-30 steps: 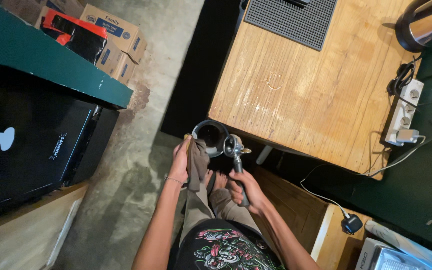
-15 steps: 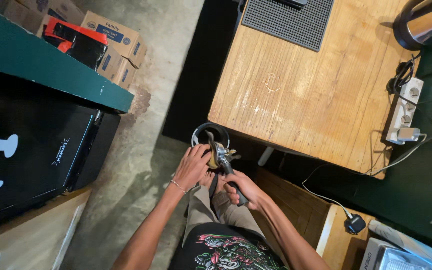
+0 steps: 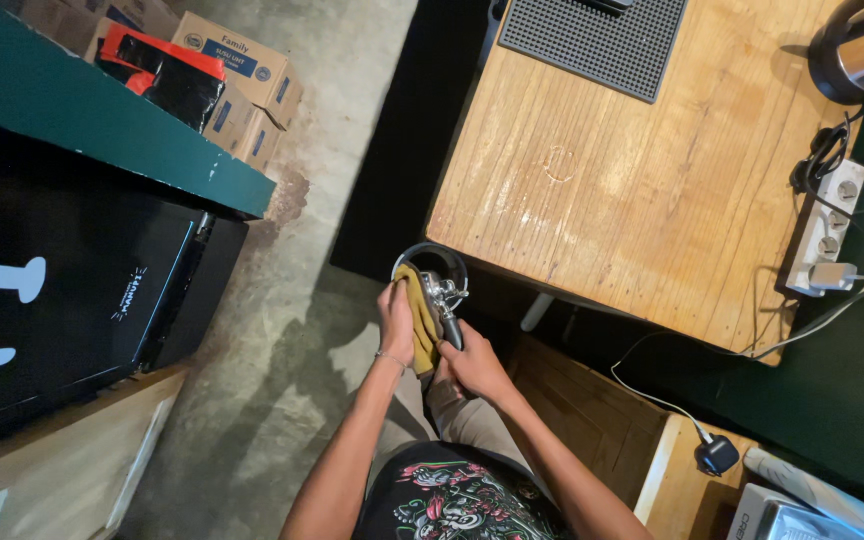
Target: The person prepares an espresso shot by grinding coffee beans into a portafilter, leveling the grounds with a spoon, tamping the coffee, and wiping the portafilter rim. The process is repeated for a second shot.
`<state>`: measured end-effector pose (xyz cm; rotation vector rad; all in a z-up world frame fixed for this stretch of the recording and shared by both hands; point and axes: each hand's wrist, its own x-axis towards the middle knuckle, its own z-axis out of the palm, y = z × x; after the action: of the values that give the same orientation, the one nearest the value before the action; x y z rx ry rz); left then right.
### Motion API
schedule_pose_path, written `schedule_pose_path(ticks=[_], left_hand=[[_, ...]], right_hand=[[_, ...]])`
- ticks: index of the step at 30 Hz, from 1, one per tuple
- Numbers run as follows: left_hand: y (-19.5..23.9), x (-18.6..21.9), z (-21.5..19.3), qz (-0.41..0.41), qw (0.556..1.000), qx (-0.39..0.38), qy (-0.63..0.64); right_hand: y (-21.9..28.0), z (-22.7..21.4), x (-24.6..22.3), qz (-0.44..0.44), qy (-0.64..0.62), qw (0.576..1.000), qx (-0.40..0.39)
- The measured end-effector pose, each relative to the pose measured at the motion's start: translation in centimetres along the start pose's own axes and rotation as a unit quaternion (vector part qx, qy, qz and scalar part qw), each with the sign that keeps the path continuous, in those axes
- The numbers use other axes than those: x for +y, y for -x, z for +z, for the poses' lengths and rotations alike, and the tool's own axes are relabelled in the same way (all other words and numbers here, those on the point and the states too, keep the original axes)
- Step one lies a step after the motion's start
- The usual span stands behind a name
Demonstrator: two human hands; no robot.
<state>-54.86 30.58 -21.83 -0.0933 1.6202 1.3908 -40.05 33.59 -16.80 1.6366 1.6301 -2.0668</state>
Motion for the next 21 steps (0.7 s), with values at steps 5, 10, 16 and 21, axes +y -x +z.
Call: schedule_pose_path(ticks=[5, 10, 16, 21], left_hand=[[-3.2, -1.4, -1.0, -0.067, 0.997, 0.003, 0.048], [-1.1, 0.9, -0.6, 0.034, 0.992, -0.045, -0.109], [2.3, 3.8, 1.0, 0.107, 0.944, -0.038, -0.309], [4.8, 5.9, 1.4, 0.175, 0.938, -0.118, -0.276]], right_hand=[[4.7, -0.7, -3.8, 0.009, -0.058, 0.998, -0.002], [5.2, -1.8, -2.3, 0.140, -0.375, 0.915, -0.046], [8.1, -1.3, -7.0, 0.123, -0.347, 0.927, -0.075], [6.4, -1.3, -5.2, 0.122, -0.338, 0.933, -0.028]])
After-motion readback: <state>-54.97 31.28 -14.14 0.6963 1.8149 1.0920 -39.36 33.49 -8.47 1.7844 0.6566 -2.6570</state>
